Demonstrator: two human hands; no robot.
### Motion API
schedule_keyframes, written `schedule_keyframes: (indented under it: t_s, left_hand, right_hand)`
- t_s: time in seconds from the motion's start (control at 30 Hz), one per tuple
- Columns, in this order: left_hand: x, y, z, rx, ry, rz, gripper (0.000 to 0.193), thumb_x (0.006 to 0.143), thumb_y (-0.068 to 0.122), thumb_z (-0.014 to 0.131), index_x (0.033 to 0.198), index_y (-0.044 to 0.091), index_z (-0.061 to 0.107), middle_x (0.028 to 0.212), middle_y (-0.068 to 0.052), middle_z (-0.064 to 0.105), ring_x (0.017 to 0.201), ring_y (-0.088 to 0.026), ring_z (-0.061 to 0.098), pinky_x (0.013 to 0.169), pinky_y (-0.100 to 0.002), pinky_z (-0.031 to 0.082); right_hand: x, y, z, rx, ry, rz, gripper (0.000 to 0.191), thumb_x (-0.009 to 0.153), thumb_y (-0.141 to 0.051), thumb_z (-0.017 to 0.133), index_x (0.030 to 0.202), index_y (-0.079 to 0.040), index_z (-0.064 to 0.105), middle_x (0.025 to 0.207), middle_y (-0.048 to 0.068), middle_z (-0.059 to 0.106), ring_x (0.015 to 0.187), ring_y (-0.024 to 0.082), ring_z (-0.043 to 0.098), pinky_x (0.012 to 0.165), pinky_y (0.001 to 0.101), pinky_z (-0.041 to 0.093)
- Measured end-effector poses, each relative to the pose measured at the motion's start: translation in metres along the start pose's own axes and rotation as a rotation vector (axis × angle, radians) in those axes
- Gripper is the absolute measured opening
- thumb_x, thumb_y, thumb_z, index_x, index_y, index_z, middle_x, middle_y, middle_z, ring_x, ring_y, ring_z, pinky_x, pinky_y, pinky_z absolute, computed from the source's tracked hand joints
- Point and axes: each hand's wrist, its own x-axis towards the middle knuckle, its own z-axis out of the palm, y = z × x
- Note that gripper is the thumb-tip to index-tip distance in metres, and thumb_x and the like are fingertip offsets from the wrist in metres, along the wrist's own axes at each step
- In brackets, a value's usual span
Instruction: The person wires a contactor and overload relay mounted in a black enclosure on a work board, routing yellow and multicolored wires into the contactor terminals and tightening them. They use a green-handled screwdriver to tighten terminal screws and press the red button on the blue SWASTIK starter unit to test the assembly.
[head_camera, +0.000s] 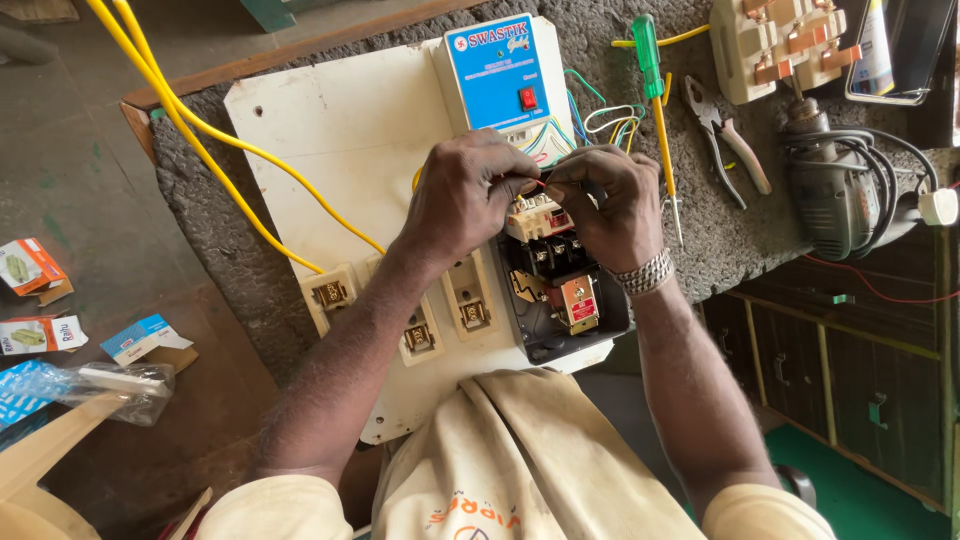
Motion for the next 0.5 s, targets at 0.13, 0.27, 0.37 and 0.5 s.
schedule_keyframes:
  t_s: [0.13,0.27,0.37,0.5]
  left_hand:
    - [-0.004,-0.015,-0.009,0.457,-0.061,0.153,0.013,0.083,0.003,0.078,0.090,0.013,0.080,0.095,-0.001,0.073,0.096,-0.023,0.061,0.077,-0.035,0.056]
    - [-0.003,-0.032,-0.013,0.630,-0.126,0.256,0.005,0.091,0.010,0.075,0.087,0.011,0.077,0.100,-0.004,0.069,0.099,-0.021,0.056,0.070,-0.033,0.054]
    - [0.004,-0.039,-0.015,0.630,-0.135,0.259,0.006,0.090,0.013,0.072,0.088,0.011,0.077,0.102,-0.005,0.067,0.100,-0.021,0.057,0.070,-0.034,0.053]
    - [0.006,-0.047,-0.024,0.556,-0.105,0.243,0.006,0.090,0.013,0.070,0.088,0.012,0.076,0.102,-0.003,0.065,0.103,-0.021,0.057,0.075,-0.036,0.054]
  right_hand:
    - [-0.004,-0.007,0.005,-0.068,-0.045,0.038,0.011,0.099,-0.019,0.068,0.108,-0.015,0.072,0.119,0.003,0.068,0.120,0.024,0.057,0.107,0.0394,0.041]
    - [0.000,-0.011,0.011,-0.231,-0.253,0.025,0.031,0.087,-0.019,0.060,0.113,-0.016,0.076,0.142,0.010,0.054,0.139,0.034,0.036,0.111,0.0511,0.028]
    - [0.015,-0.011,0.016,-0.168,-0.316,0.015,0.039,0.084,-0.022,0.056,0.118,-0.017,0.076,0.144,0.011,0.051,0.142,0.034,0.033,0.116,0.0523,0.024]
    - [0.030,-0.006,0.021,-0.178,-0.359,0.045,0.031,0.085,-0.022,0.057,0.110,-0.017,0.074,0.145,0.012,0.052,0.142,0.035,0.034,0.115,0.0510,0.023]
